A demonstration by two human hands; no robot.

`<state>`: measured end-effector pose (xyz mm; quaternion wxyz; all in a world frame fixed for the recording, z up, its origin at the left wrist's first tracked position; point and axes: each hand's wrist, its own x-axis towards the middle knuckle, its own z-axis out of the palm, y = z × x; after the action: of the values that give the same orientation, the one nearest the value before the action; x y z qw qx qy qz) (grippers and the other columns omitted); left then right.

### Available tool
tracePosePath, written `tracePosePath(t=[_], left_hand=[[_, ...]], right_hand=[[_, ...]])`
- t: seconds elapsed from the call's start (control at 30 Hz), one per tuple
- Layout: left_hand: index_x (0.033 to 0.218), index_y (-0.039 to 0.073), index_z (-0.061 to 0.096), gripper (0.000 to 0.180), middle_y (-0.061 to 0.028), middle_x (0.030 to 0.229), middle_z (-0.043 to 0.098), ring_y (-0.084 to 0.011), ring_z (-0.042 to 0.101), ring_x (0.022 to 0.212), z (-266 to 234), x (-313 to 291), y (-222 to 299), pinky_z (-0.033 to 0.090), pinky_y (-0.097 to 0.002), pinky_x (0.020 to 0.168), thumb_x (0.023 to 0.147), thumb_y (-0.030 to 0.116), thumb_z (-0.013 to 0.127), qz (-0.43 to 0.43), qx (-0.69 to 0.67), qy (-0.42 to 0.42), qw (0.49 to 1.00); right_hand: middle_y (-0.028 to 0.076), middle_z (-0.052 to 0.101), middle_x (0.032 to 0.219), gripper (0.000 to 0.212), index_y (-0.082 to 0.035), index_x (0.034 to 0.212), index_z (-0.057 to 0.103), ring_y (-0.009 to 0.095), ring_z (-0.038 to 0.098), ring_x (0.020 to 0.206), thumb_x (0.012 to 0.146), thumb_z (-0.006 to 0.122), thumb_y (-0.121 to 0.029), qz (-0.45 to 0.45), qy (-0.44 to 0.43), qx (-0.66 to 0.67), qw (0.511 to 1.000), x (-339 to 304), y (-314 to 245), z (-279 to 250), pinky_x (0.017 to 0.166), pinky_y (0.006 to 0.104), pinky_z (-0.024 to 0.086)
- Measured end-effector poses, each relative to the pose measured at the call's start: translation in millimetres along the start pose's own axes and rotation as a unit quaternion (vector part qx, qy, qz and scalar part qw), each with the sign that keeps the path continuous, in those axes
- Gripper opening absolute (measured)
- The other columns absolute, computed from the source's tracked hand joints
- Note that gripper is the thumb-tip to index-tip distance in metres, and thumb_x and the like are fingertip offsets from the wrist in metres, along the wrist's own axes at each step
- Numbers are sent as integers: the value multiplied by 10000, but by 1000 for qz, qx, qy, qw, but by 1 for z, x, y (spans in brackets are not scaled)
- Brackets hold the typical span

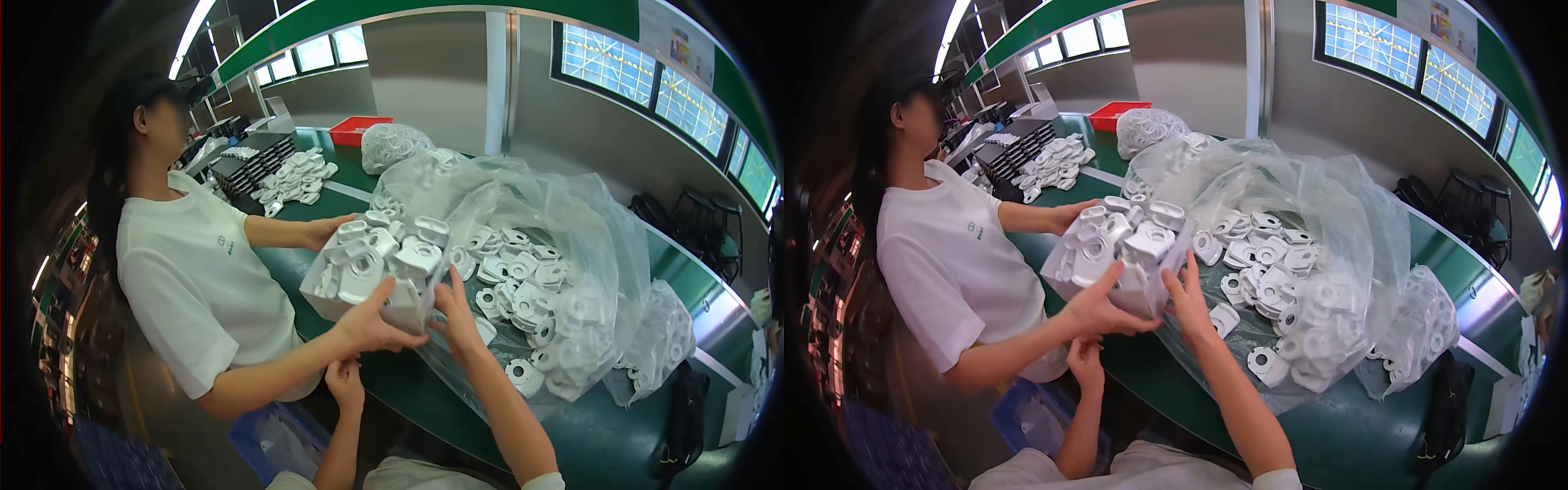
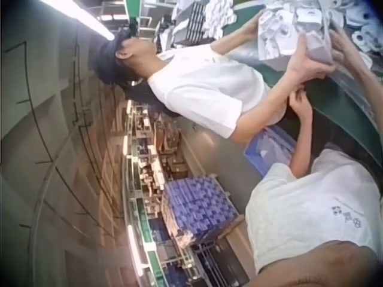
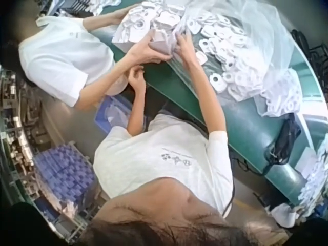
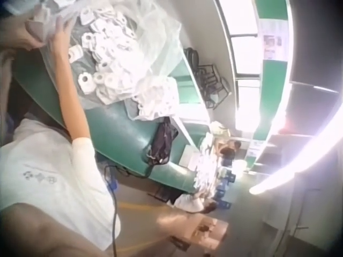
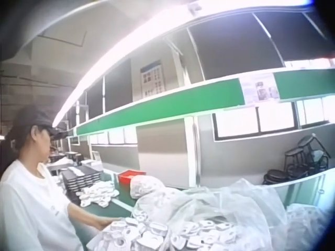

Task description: Inspecting and assembling small white plastic components at a factory workbench.

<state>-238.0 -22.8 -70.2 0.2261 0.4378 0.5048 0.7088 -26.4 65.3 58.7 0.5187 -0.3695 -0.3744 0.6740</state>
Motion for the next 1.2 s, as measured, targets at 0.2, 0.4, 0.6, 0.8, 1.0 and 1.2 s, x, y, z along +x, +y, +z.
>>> tracePosePath(t=[0.2,0.4,0.6,0.8,1.0,1.2], left_hand=[[802,19,612,132,-110,836,632,-231,618,743,25,-5,32,470,-283,669,758,-98,570,84,208,-63,972],[759,50,595,117,-77,800,636,-274,620,773,26,-5,26,477,-342,699,722,-60,579,150,295,-63,941],[753,30,590,109,-101,783,626,-287,617,755,32,-7,30,482,-345,685,724,-72,565,151,292,-62,942],[752,8,584,101,-118,779,621,-294,611,746,30,-6,31,481,-346,682,720,-83,555,128,306,-66,941],[758,1,581,105,-111,782,621,-264,606,733,35,-6,35,474,-323,666,728,-93,545,113,311,-69,941],[759,-1,578,104,-109,787,622,-248,603,731,33,-7,35,468,-307,660,739,-96,541,103,312,-71,942]], right_hand=[[156,468,1336,398,-26,1304,485,249,493,1193,941,525,-184,-146,54,-144,977,-33,-19,-23,942,340,451],[160,638,976,206,73,1004,606,218,618,874,892,510,-72,-320,-19,-153,935,-107,-91,-16,786,329,505],[137,607,900,172,-8,949,557,228,605,722,858,587,-150,-523,-137,-108,834,-176,-131,-36,632,358,515],[65,593,748,51,-68,842,570,205,589,629,864,587,-110,-551,-134,-2,824,-203,-144,-42,533,312,517],[18,592,750,30,-104,873,609,156,583,606,868,592,-129,-583,-141,81,796,-205,-148,-46,516,265,519],[17,592,734,106,-123,971,655,144,564,550,886,611,-168,-604,-126,125,777,-201,-144,-45,490,262,510]])
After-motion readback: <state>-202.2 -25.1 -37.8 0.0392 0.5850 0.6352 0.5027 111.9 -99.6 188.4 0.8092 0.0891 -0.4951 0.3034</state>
